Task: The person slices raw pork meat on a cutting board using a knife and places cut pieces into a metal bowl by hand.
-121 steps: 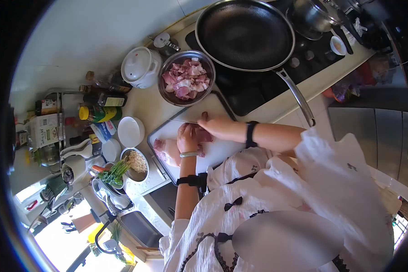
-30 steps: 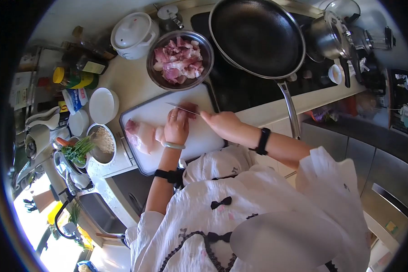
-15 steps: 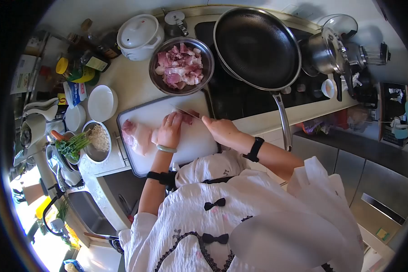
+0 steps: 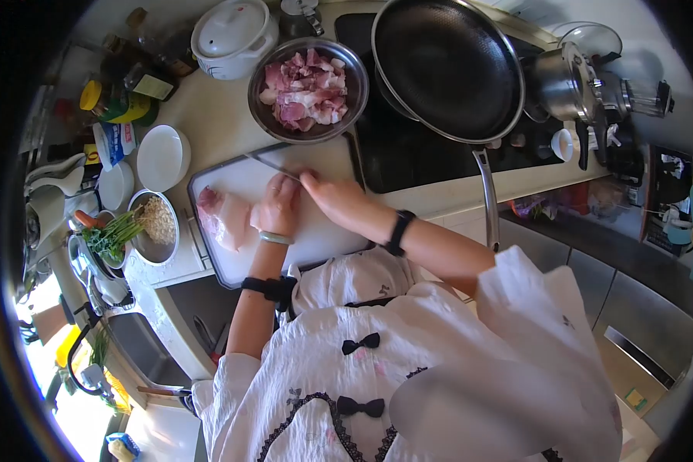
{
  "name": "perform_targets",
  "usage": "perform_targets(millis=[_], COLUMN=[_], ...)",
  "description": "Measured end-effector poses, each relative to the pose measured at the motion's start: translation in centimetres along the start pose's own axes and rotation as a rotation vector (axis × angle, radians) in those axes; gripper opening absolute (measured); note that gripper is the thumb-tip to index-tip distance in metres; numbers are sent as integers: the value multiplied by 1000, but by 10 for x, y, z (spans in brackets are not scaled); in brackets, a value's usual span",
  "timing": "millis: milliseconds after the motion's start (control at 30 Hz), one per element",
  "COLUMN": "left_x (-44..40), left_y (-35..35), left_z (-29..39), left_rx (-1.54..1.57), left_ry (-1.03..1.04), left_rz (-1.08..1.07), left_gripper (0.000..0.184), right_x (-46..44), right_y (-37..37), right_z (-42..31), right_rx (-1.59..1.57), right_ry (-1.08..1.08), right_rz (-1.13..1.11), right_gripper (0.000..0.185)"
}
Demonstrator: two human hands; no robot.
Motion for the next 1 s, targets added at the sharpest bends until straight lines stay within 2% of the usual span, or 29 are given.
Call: perform_targets(millis=[33,67,133,233,333,500,567,633,733,767,867,933,967,1000], left_x=[-7,-7,-12,-9,-8,4,1,2,-1,1,8,17,17,12], left_y=[-9,-10,-8,-9,-19,-1,2,3,-2,1,-3,-5,-7,-13], left_z=[0,0,1,7,17,15,13,14,14,14,12,4,3,4], left_rx=[-18,-23,-89,-124,-189,-118,-66,-21,-84,-105,-151,-178,-181,-122], left_ry=[-92,-86,44,77,129,112,98,95,134,130,118,0,-11,-52], left_rz=[-31,-35,-87,-80,-8,-156,-137,-109,-120,-181,-222,-326,-323,-288], left_gripper=[19,19,18,17,13,19,20,20,20,21,21,29,29,38], right_x=[-15,-29,-33,-14,13,20,9,-20,-31,-28,-14,-2,1,8], right_y=[3,-1,-12,-6,-1,4,9,7,3,2,-5,-20,-25,-34], right_z=[-5,-11,-15,-5,4,5,1,-10,-13,-8,11,26,34,37], right_rx=[-8,-52,-95,-92,-129,-123,-149,-194,-200,-198,-216,-510,-531,-532], right_ry=[1,-28,-61,-33,-4,50,65,-5,-25,-23,-94,-65,-207,-215], right_rz=[-1,47,126,87,39,-57,-65,88,138,157,91,84,242,235], right_gripper=[28,26,24,19,22,23,24,21,21,21,25,33,30,30])
Point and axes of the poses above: each hand's wrist, its own x-axis away from the middle knuckle, its own y-axis out of the palm, z = x × y, the point moved 7 cm from there along -x, towards the middle knuckle, and after that the axes turned 10 degrees about y, right-handed, at the moved point
